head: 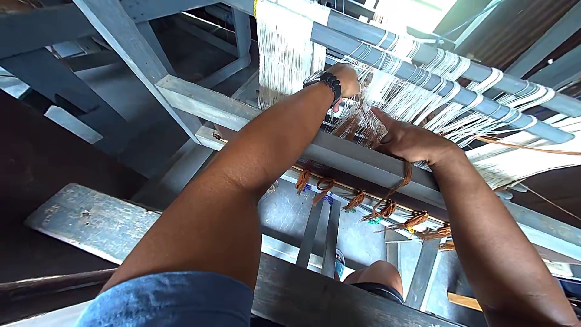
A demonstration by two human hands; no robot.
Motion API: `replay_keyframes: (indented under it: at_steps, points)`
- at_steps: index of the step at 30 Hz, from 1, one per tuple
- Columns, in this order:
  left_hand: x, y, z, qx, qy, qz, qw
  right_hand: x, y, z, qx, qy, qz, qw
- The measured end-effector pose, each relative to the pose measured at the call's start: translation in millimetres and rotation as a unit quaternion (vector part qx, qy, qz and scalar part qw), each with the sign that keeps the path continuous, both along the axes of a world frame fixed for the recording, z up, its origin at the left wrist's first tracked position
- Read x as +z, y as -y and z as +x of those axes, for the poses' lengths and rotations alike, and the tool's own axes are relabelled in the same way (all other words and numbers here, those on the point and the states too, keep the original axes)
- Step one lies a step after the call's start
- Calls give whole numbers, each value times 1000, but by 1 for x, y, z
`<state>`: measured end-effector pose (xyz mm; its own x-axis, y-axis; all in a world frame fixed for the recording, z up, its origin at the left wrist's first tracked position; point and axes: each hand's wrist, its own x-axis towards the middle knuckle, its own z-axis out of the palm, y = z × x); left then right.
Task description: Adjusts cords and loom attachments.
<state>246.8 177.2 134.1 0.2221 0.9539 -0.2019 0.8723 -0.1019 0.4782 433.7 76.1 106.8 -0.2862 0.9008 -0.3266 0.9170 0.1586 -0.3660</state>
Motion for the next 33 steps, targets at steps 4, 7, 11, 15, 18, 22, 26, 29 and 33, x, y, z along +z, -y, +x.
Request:
replay_keyframes:
  at_steps: [4,7,11,15,18,22,26,29,33]
  points:
    - [1,-1,0,-3,-3,3,1000,3,3,-4,20,7,-4,1000]
    - [2,0,0,-4,-5,5,1000,3,2,-2,34,10,-39,999]
    - [2,1,2,-1,2,2,1000,0,-2,2,55,30,-62,996]
    - [0,-2,4,-10,3,-8,1000,-2,-6,4,101,-1,-75,992]
    - [-4,-8,2,-32,-2,-20,999,-4,-6,3,104,-43,-81,990]
    - [4,5,-9,-30,7,-98,995,-2,-5,0,101,-135,-80,982]
    - [9,25,-11,-69,-51,-137,987,-4,-6,-1,108,-183,-39,976]
    - [8,45,-3,-106,-68,-134,983,-2,-4,-4,97,-212,-33,972]
    - [0,55,-6,-83,-18,-110,990,-1,-6,-2,91,-265,-47,959]
